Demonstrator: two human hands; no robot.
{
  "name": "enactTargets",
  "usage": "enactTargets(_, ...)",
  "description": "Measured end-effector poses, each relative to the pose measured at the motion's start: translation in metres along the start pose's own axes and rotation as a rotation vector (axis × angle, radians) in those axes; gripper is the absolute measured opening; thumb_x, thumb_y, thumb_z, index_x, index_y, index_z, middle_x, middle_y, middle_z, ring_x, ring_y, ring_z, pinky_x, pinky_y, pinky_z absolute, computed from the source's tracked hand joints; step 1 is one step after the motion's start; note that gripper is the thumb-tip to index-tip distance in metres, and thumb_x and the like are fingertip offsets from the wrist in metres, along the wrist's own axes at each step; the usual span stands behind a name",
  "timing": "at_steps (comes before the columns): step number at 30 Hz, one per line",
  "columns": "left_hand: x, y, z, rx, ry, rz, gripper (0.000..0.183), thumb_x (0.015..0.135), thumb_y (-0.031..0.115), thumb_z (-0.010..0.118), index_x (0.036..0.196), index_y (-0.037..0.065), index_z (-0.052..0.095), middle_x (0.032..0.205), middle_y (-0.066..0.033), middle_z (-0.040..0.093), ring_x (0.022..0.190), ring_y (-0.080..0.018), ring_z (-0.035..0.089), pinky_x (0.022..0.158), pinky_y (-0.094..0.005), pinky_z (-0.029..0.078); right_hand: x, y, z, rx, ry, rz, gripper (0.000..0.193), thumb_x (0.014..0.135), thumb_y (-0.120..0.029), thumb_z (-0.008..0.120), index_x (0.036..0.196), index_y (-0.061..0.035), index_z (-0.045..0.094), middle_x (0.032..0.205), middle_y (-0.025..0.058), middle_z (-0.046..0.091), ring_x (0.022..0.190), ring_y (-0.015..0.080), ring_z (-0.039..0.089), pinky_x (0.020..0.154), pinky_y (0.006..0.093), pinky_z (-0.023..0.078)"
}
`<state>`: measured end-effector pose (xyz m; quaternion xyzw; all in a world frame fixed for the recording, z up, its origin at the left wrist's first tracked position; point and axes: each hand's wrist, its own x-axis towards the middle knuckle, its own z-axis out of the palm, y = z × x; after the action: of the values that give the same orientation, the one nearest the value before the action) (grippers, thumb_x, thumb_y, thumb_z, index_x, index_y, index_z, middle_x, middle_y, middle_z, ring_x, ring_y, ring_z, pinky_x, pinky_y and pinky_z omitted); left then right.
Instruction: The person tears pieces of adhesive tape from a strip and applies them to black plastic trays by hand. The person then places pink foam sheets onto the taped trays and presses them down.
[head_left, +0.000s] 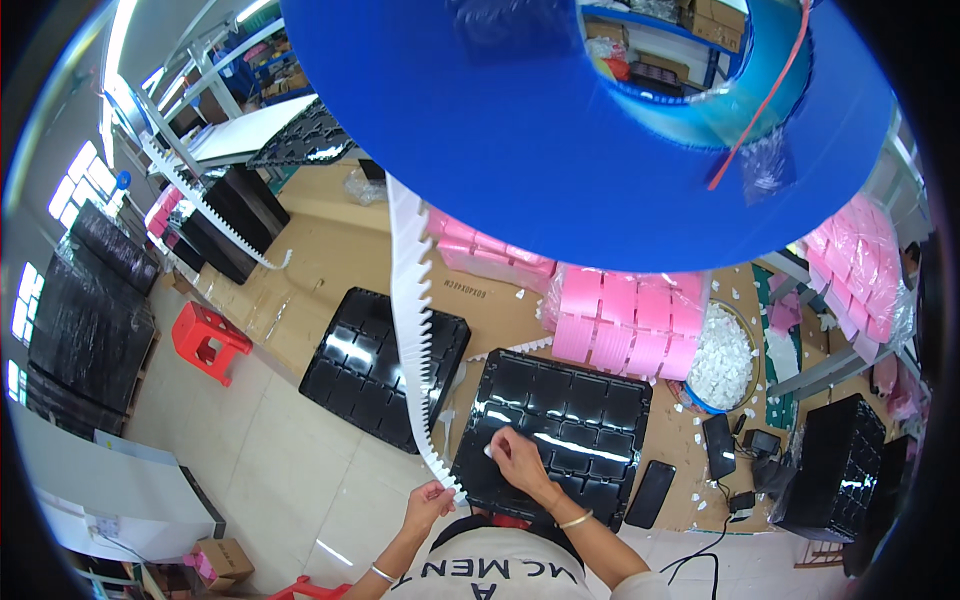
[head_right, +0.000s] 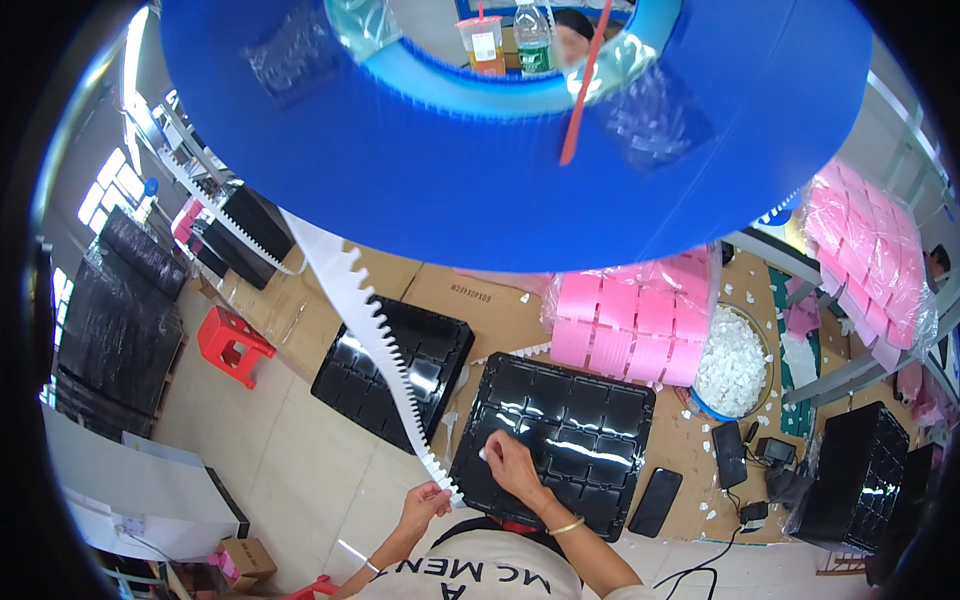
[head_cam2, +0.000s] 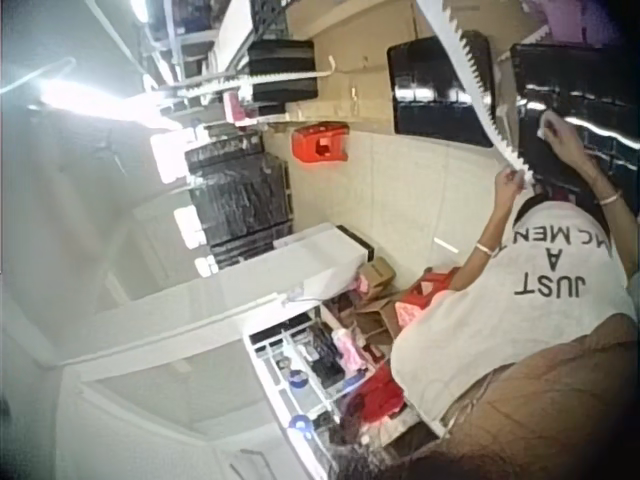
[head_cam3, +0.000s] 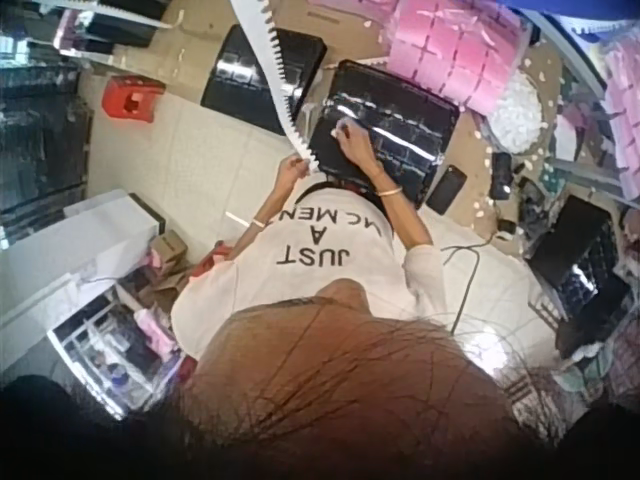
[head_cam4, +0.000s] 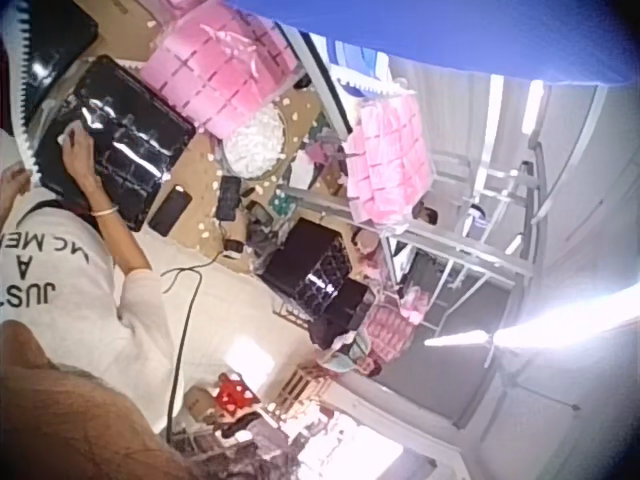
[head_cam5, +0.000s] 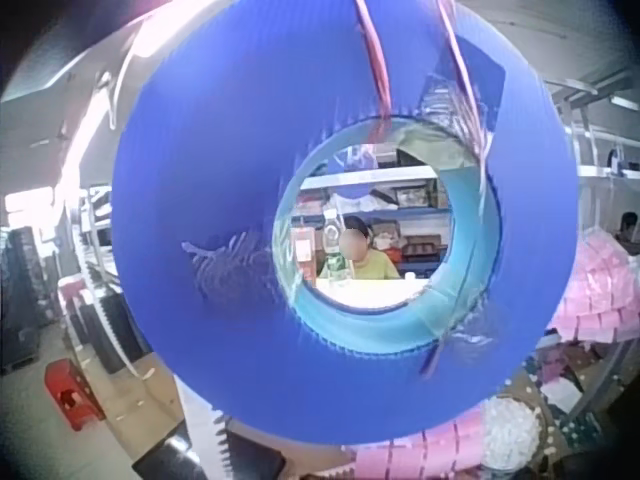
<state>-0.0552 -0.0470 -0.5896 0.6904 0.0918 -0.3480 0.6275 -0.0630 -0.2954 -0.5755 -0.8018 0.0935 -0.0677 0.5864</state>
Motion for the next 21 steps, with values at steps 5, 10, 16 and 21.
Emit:
enactTargets(5, 0.000, 0.005, 0.005, -0.049, -0.035, 0.005, 0.010, 0.093, 0.010, 0.066, 0.088, 0.001, 0.065, 0.070, -0.0066, 0.066, 0.058, -0.0101, 0.057, 0.055, -0.0222, 0.043, -0.031, -0.009, 0.000, 0.133, 0.020, 0.056, 0.014, 0.089, -0.006, 0.064, 0.103, -0.0007, 0.063, 0.080, 0.0087, 0.066, 0.075, 0.0157, 0.067, 0.070, 0.0297, 0.054)
enactTargets(10, 0.006, 0.001, 0.005, 0.027, -0.039, -0.002, 0.009, 0.093, 0.009, 0.067, 0.089, 0.001, 0.065, 0.069, -0.0067, 0.067, 0.058, -0.0095, 0.057, 0.054, -0.0218, 0.044, 0.039, 0.010, -0.026, -0.068, 0.162, -0.086, 0.009, 0.084, -0.005, 0.068, 0.092, -0.0033, 0.070, 0.084, 0.0108, 0.066, 0.074, 0.0208, 0.066, 0.068, 0.0311, 0.052)
enactTargets(16, 0.005, -0.003, 0.004, 0.033, -0.062, 0.023, 0.009, 0.093, 0.009, 0.067, 0.089, 0.001, 0.066, 0.070, -0.0066, 0.067, 0.057, -0.0093, 0.058, 0.054, -0.0215, 0.044, 0.116, 0.019, -0.038, -0.384, 0.223, -0.028, 0.006, 0.081, -0.013, 0.070, 0.087, -0.0121, 0.071, 0.084, 0.0112, 0.066, 0.084, 0.0326, 0.066, 0.073, 0.0441, 0.051)
enactTargets(21, 0.006, -0.006, 0.006, 0.040, -0.052, 0.022, 0.011, 0.093, 0.011, 0.067, 0.089, 0.001, 0.066, 0.070, -0.0071, 0.067, 0.057, -0.0095, 0.059, 0.052, -0.0211, 0.043, 0.143, 0.037, -0.033, -0.523, 0.215, -0.108, 0.007, 0.080, -0.010, 0.067, 0.087, -0.0114, 0.068, 0.084, 0.0120, 0.068, 0.083, 0.0335, 0.067, 0.071, 0.0440, 0.052)
